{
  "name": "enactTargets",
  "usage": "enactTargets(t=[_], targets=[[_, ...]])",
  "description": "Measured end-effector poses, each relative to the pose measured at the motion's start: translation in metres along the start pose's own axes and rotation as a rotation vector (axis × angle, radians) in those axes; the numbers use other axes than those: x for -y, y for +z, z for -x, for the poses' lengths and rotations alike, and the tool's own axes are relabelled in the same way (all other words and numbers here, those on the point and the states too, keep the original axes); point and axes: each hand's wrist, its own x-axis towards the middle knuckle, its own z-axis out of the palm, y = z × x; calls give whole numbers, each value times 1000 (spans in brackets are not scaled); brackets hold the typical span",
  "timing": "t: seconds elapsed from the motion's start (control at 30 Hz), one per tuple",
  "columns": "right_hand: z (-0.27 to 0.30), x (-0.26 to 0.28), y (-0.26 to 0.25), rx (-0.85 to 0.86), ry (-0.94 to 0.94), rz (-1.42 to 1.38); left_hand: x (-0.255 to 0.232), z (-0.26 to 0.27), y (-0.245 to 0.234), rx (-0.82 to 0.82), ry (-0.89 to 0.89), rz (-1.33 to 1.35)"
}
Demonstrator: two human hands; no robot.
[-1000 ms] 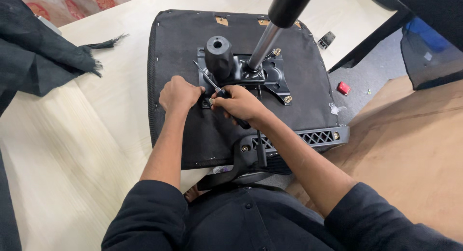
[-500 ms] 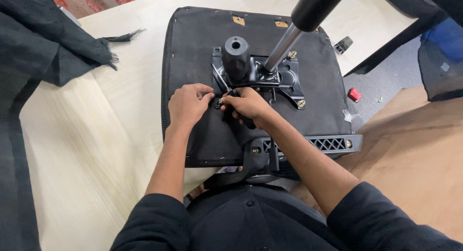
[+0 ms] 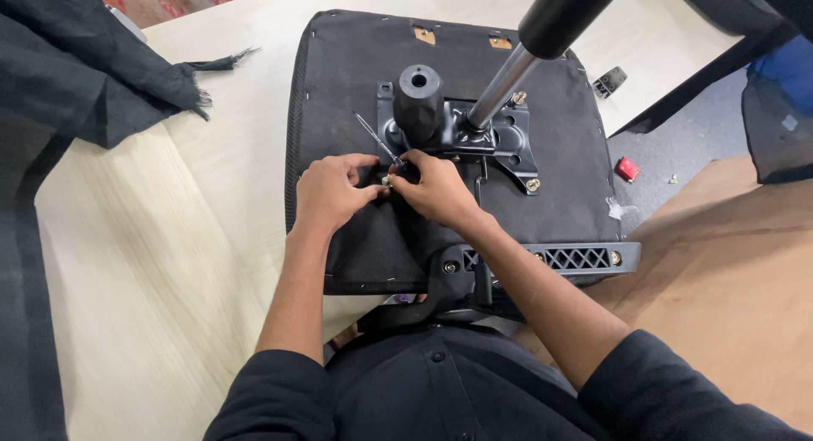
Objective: The person attaches a metal gas-lift mechanism to the underside of a black office chair seat using a screwdriver and several screws. They align the base, insert screws, and tighten them to secure the mechanism to the seat.
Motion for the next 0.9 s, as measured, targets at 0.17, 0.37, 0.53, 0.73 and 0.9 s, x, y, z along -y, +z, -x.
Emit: enactTargets(t=[0.17,0.37,0.53,0.73,0.9], targets=[[-3,-7,-1,-31,-265,54,-1,1,1,31,-10,-54],[1,2,-7,4,-270,65,-2,4,-1,-45,97,-9],[-2,7,-10,26,-137,51,-3,5,-3,20,35,-5],[-2,2,-6,12,-254,16,4,4,2,-57,113,9],[7,1,-1,-56,-335,119,8,3,5,-59,113,9]])
